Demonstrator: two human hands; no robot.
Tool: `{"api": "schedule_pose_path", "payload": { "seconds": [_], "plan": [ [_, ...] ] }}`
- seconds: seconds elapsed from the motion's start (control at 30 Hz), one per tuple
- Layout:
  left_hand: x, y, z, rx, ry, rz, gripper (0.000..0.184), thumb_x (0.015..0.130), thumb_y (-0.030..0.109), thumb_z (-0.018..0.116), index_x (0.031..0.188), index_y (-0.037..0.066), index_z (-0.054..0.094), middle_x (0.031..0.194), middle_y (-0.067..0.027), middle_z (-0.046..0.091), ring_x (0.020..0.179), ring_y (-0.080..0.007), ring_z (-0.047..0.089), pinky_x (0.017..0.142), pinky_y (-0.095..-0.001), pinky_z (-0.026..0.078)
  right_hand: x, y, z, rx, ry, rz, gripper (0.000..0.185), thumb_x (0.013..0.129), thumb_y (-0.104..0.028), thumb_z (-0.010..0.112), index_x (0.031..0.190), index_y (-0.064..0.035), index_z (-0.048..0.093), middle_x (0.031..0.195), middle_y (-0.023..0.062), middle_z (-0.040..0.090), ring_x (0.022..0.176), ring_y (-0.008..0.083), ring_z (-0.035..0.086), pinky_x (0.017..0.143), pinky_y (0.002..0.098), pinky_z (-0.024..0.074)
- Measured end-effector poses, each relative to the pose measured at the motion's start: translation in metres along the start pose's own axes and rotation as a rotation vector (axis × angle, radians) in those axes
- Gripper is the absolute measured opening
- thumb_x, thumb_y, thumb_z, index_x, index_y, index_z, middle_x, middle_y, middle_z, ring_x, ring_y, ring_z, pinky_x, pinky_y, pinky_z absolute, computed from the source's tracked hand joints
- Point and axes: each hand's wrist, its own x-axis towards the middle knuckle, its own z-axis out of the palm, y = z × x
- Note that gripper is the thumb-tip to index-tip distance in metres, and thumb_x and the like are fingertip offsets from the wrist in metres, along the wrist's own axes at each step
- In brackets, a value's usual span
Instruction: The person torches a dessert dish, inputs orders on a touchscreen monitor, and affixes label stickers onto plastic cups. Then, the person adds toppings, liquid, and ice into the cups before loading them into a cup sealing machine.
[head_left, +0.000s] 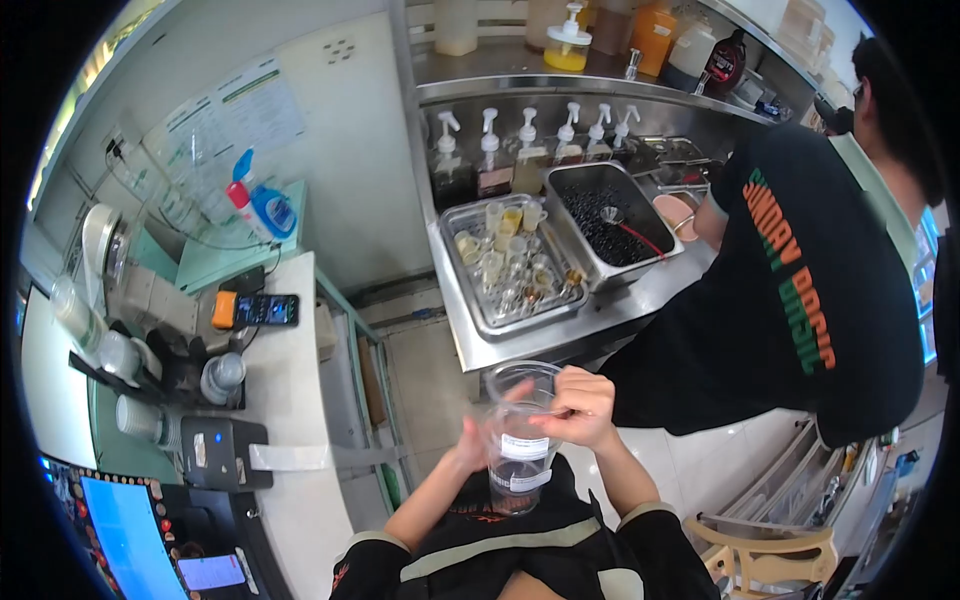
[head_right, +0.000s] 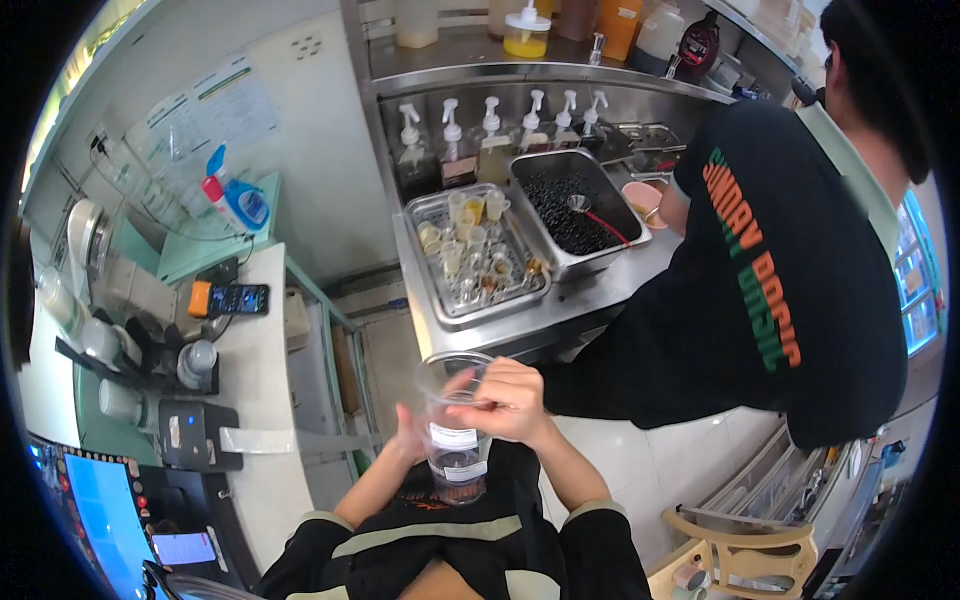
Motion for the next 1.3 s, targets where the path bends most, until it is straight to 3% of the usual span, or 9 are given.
{"api": "schedule_pose_path", "payload": {
  "seconds": [0.13, 0.2, 0.33, 0.43, 0.8, 0.97, 1.07, 1.17, 1.3],
  "plan": [
    [-0.021, -0.056, -0.055, 0.165, -0.199, -0.285, 0.1, 0.058, 0.037, 0.079, 0.132, 0.003, 0.021, 0.124, -0.014, 0.041, 0.114, -0.0262, 0.043, 0.095, -0.0399, 0.035, -0.018, 0.039, -0.037, -0.095, 0.37, 0.436, 0.035, 0.061, -0.007, 0.074, 0.046, -0.0038, 0.043, 0.043, 0.0029, 0.041, 0.039, 0.0113, 0.035, 0.042, 0.0249, 0.0269],
    [-0.029, -0.038, -0.039, 0.044, 0.288, -0.159, 0.085, 0.064, 0.03, 0.074, 0.13, 0.009, 0.025, 0.118, -0.014, 0.044, 0.108, -0.0267, 0.048, 0.084, -0.0407, 0.045, -0.015, 0.054, -0.047, -0.146, 0.431, 0.403, 0.034, 0.063, -0.007, 0.073, 0.047, -0.0036, 0.043, 0.044, 0.0025, 0.041, 0.041, 0.0111, 0.035, 0.042, 0.0248, 0.0269],
    [-0.008, 0.01, -0.073, -0.25, 0.821, 0.51, 0.056, 0.078, 0.046, 0.052, 0.123, 0.018, 0.033, 0.115, -0.0107, 0.046, 0.093, -0.0249, 0.053, 0.069, -0.0369, 0.049, 0.006, 0.098, -0.046, -0.183, 0.656, 0.182, 0.035, 0.071, -0.007, 0.069, 0.05, -0.0018, 0.041, 0.048, -0.0008, 0.04, 0.046, 0.0079, 0.032, 0.044, 0.022, 0.0219],
    [0.017, 0.056, -0.099, -0.393, 0.995, 0.789, 0.065, 0.078, 0.062, 0.04, 0.128, 0.022, 0.03, 0.12, -0.0092, 0.045, 0.098, -0.0276, 0.05, 0.073, -0.039, 0.045, 0.042, 0.118, -0.038, -0.39, 0.551, 0.046, 0.032, 0.07, -0.01, 0.07, 0.051, -0.0029, 0.046, 0.047, 0.0016, 0.042, 0.044, 0.0141, 0.035, 0.045, 0.026, 0.0276],
    [0.202, 0.207, -0.127, 0.091, 0.664, 0.949, 0.076, 0.076, 0.07, 0.029, 0.137, 0.033, 0.001, 0.13, -0.0105, 0.027, 0.119, -0.0385, 0.032, 0.09, -0.0548, 0.036, 0.173, 0.215, 0.037, -0.364, 0.304, -0.129, 0.032, 0.064, -0.025, 0.073, 0.048, -0.0093, 0.051, 0.044, -0.0007, 0.041, 0.04, 0.0162, 0.04, 0.057, 0.0268, 0.0343],
    [0.227, 0.242, -0.175, 0.221, 0.862, 0.822, 0.079, 0.075, 0.072, 0.03, 0.137, 0.032, 0.003, 0.138, -0.0144, 0.018, 0.12, -0.0383, 0.03, 0.089, -0.0554, 0.032, 0.205, 0.284, 0.046, -0.039, 0.25, 0.036, 0.021, 0.073, -0.016, 0.065, 0.056, -0.0045, 0.06, 0.048, 0.0048, 0.053, 0.044, 0.017, 0.051, 0.054, 0.0293, 0.0426],
    [0.221, 0.234, -0.202, 0.2, 0.845, 0.668, 0.075, 0.077, 0.07, 0.03, 0.137, 0.032, 0.004, 0.141, -0.0157, 0.013, 0.121, -0.0387, 0.029, 0.091, -0.0606, 0.024, 0.225, 0.325, 0.03, 0.306, 0.247, 0.548, 0.023, 0.078, -0.015, 0.059, 0.059, -0.0016, 0.061, 0.049, 0.0079, 0.053, 0.046, 0.0157, 0.054, 0.049, 0.0272, 0.0429],
    [0.22, 0.225, -0.223, 0.039, 0.819, 0.361, 0.071, 0.08, 0.067, 0.03, 0.137, 0.032, 0.006, 0.141, -0.0154, 0.015, 0.123, -0.0398, 0.027, 0.092, -0.0645, 0.018, 0.3, 0.377, 0.016, -0.302, 0.249, 0.443, 0.027, 0.081, -0.019, 0.055, 0.063, 0.0003, 0.059, 0.049, 0.007, 0.054, 0.045, 0.0211, 0.055, 0.047, 0.0293, 0.0434],
    [0.254, 0.242, -0.247, -0.094, 0.811, 0.103, 0.069, 0.08, 0.066, 0.033, 0.136, 0.031, 0.015, 0.136, -0.0112, 0.026, 0.112, -0.0316, 0.04, 0.089, -0.0653, 0.023, 0.347, 0.494, 0.048, -0.786, 0.077, 0.29, 0.031, 0.072, -0.025, 0.061, 0.094, -0.0034, 0.056, 0.094, 0.0162, 0.056, 0.087, 0.0287, 0.054, 0.074, 0.0359, 0.0433]
  ]
}}
